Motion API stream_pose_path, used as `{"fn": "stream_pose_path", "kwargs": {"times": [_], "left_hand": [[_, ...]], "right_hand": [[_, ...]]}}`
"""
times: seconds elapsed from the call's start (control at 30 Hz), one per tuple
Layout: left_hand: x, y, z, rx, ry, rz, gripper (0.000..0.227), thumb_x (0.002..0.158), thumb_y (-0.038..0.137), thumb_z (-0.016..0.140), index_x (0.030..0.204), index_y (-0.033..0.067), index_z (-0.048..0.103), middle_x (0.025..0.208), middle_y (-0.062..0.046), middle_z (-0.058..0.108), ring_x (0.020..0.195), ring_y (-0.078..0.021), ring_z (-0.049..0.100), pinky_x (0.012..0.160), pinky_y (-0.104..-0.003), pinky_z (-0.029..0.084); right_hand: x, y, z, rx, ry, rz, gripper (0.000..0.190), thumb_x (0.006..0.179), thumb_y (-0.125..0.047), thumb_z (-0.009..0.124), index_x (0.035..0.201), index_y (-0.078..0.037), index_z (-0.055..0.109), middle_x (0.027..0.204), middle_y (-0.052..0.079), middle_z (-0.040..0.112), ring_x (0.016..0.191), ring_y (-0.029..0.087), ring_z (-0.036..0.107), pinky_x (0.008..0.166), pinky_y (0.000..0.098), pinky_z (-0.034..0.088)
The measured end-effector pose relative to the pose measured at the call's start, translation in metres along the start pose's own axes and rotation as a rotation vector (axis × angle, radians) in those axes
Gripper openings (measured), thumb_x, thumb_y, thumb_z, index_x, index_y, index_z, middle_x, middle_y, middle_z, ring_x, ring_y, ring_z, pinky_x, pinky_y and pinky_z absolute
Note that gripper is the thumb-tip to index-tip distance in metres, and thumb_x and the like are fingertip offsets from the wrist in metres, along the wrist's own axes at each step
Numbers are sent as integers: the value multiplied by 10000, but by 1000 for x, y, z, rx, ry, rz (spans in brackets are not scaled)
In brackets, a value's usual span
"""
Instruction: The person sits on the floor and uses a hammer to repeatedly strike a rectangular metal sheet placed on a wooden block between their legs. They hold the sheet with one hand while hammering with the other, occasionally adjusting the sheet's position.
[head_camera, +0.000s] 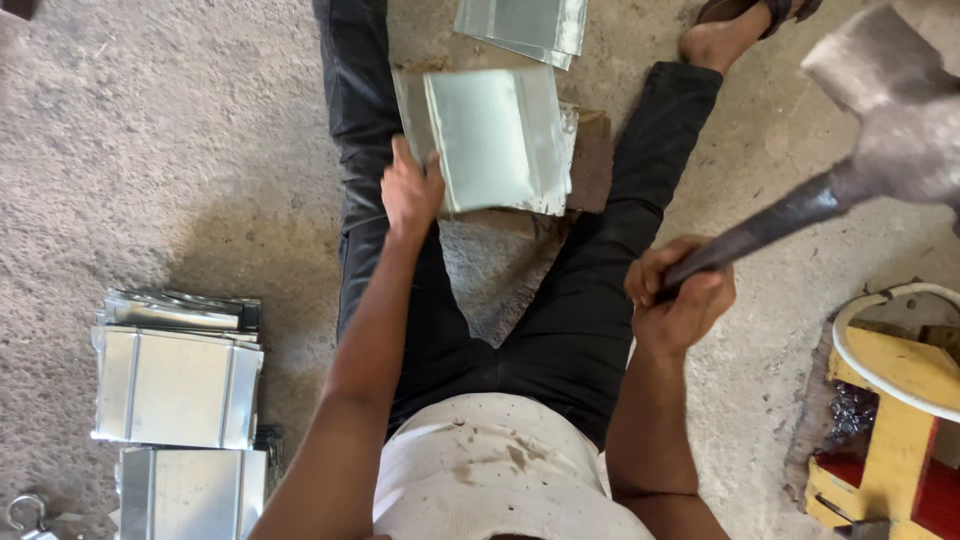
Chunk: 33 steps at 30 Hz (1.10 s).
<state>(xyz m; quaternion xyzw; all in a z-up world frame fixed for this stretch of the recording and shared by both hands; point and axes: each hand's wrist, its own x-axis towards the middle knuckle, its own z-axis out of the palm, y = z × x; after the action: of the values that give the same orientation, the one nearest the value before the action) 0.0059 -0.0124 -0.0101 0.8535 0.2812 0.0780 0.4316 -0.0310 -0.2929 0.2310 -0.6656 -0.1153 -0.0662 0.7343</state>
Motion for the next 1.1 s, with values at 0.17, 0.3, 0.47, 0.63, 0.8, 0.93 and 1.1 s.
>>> {"fn": "stream_pose_path", "kwargs": {"times": [0.17,0.3,0.47,0.63,0.8,0.93,1.1], "left_hand": [[52,2,14,143,-6,12,533,911,335,736,1243,50,432,912,-297,712,831,-524,695,733,-592,560],[53,-4,14,228,1,6,597,910,379,748,1289,57,417,935,-322,694,857,-543,674,768,-604,540],[44,-1,12,149,-66,-70,570,944,375,723,1310,64,417,1007,-298,713,925,-531,684,809,-593,548],[46,-3,6,117,14,-67,670,923,345,729,1372,-9,379,959,-331,702,894,-530,685,789,-567,564],[39,2,3,28,101,67,499,956,255,720,1284,-19,463,989,-303,713,885,-514,702,760,-559,573],[21,33,-10,-220,142,209,338,1023,142,643,1281,-9,485,971,-263,737,846,-451,741,660,-482,603],[2,64,-12,-101,186,724,298,1047,80,635,1305,-20,526,922,-229,722,754,-386,726,638,-447,594]], "right_hand": [[-4,-4,-19,-101,33,-302,569,1057,-605,467,1023,-38,475,527,10,403,364,85,368,377,281,339],[-20,26,-28,-67,30,-465,553,1047,-661,371,1015,-111,326,634,107,459,418,102,318,348,267,306],[-83,133,-34,-552,-48,-148,419,1154,-466,445,928,-119,511,771,69,535,659,173,484,577,346,397],[-106,150,-34,-343,53,717,454,1079,-479,443,868,-93,553,613,-2,480,463,78,449,408,248,355],[-91,134,-46,-111,150,769,380,1079,-452,481,931,-103,519,650,-36,431,473,43,368,404,226,306],[-84,162,-59,80,174,957,352,1062,-449,492,943,-120,522,639,-42,391,462,48,321,399,230,281],[-90,199,-66,78,254,1038,436,1064,-531,465,905,-126,449,629,-34,388,455,64,318,384,249,271]]}}
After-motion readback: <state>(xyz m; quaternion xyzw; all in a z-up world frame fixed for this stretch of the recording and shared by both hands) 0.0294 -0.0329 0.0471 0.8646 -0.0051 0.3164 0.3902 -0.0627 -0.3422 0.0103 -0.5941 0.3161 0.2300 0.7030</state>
